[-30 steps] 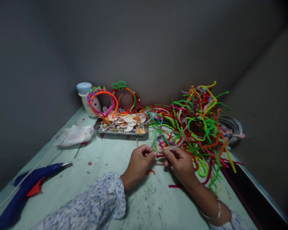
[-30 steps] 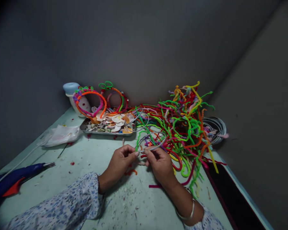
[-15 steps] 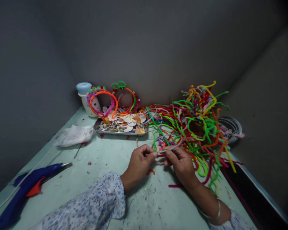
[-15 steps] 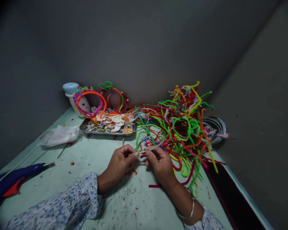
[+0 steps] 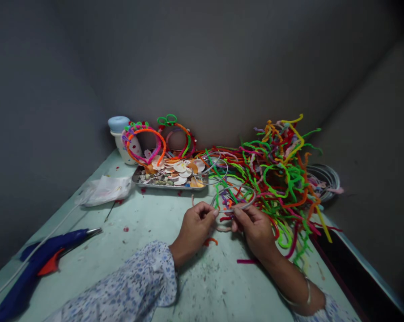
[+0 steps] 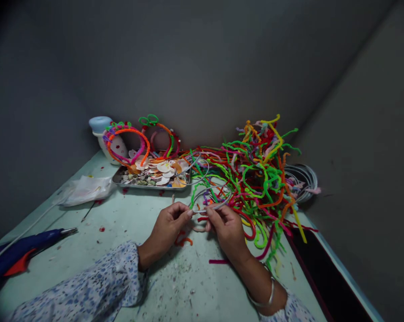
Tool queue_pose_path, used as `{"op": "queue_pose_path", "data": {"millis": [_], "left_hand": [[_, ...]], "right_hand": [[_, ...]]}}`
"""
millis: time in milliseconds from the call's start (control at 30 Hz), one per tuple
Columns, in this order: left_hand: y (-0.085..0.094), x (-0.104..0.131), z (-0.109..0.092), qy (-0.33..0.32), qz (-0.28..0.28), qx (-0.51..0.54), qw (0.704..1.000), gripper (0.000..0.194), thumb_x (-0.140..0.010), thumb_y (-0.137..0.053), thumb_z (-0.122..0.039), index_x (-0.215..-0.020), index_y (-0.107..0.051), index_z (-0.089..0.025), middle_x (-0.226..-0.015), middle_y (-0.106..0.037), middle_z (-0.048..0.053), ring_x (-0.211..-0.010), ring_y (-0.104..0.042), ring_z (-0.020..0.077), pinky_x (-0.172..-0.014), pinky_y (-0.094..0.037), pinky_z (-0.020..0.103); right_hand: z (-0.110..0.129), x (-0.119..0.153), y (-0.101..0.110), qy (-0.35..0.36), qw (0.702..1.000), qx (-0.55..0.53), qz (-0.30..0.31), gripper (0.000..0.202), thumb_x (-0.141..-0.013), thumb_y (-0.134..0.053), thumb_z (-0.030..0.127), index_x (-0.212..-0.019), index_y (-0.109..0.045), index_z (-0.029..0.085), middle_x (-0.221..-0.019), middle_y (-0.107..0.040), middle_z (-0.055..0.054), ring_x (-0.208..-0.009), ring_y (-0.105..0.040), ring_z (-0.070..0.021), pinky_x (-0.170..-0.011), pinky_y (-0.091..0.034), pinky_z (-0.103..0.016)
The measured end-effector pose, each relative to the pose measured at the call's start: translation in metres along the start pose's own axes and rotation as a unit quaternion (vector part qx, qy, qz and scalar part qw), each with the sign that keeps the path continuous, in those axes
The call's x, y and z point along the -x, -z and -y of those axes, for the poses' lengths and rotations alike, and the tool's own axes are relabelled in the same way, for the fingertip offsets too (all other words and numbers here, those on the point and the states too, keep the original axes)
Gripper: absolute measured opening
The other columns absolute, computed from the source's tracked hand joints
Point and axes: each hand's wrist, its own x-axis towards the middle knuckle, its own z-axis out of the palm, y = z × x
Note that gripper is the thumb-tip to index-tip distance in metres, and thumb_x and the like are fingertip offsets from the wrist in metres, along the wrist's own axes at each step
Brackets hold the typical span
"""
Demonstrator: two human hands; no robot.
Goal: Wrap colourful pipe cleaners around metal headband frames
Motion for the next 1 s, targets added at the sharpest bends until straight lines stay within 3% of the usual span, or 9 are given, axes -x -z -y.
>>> {"op": "queue_pose_path", "data": {"millis": [133, 333, 500, 667, 867, 1000], "left_hand": [[0.001, 0.000, -0.002, -0.005, -0.010, -0.020, 1.000, 0.026, -0.080, -0.062, -0.040, -0.075, -0.059, -0.015, -0.060, -0.052, -0.003, -0.053, -0.041, 0.0091, -0.049, -0.031, 0.022], [0.003, -0.002, -0.001, -0.005, -0.022, -0.015, 1.000, 0.024, -0.080, -0.062, -0.039, -0.074, -0.058, -0.015, -0.060, -0.051, -0.003, -0.053, -0.041, 0.0090, -0.050, -0.031, 0.022], [0.001, -0.002, 0.003, 0.001, -0.009, 0.001, 1.000, 0.020, -0.082, -0.061, -0.036, -0.085, -0.059, -0.016, -0.065, -0.053, -0.003, -0.054, -0.044, 0.0091, -0.050, -0.034, 0.021], [0.000, 0.001, 0.006, -0.054, -0.043, -0.068, 0.995, 0.022, -0.083, -0.062, -0.030, -0.102, -0.058, -0.019, -0.075, -0.057, -0.002, -0.061, -0.051, 0.0102, -0.057, -0.040, 0.021], [0.001, 0.004, -0.002, -0.158, -0.088, -0.161, 0.970, 0.003, -0.084, -0.060, -0.021, -0.085, -0.061, -0.019, -0.085, -0.057, 0.001, -0.075, -0.055, 0.0126, -0.068, -0.043, 0.023], [0.002, 0.005, -0.006, -0.189, -0.085, -0.188, 0.960, 0.006, -0.084, -0.060, -0.016, -0.080, -0.063, -0.018, -0.083, -0.060, 0.001, -0.080, -0.056, 0.0138, -0.073, -0.043, 0.024]], "right_hand": [[-0.004, 0.000, 0.001, -0.004, 0.999, -0.035, 0.019, 0.026, -0.088, -0.059, 0.045, -0.088, -0.063, 0.019, -0.050, -0.060, 0.003, -0.046, -0.052, -0.0126, -0.047, -0.042, -0.024], [-0.002, -0.001, 0.002, -0.021, 0.999, 0.000, 0.024, 0.028, -0.089, -0.059, 0.045, -0.085, -0.063, 0.017, -0.049, -0.060, 0.003, -0.044, -0.048, -0.0112, -0.046, -0.037, -0.023], [-0.005, -0.002, 0.002, -0.026, 1.000, -0.012, 0.006, 0.028, -0.089, -0.060, 0.044, -0.087, -0.064, 0.017, -0.050, -0.060, 0.003, -0.044, -0.046, -0.0101, -0.046, -0.037, -0.022], [-0.007, -0.004, 0.003, -0.026, 0.999, -0.027, -0.004, 0.028, -0.089, -0.060, 0.045, -0.086, -0.064, 0.017, -0.050, -0.060, 0.003, -0.044, -0.046, -0.0094, -0.045, -0.037, -0.021], [-0.006, -0.003, 0.002, -0.031, 0.999, -0.010, -0.005, 0.029, -0.088, -0.060, 0.045, -0.085, -0.065, 0.017, -0.049, -0.060, 0.003, -0.043, -0.046, -0.0087, -0.045, -0.036, -0.020], [-0.008, -0.002, 0.003, -0.027, 1.000, -0.012, 0.006, 0.028, -0.090, -0.059, 0.044, -0.084, -0.065, 0.018, -0.049, -0.061, 0.003, -0.043, -0.046, -0.0087, -0.045, -0.036, -0.020]]}}
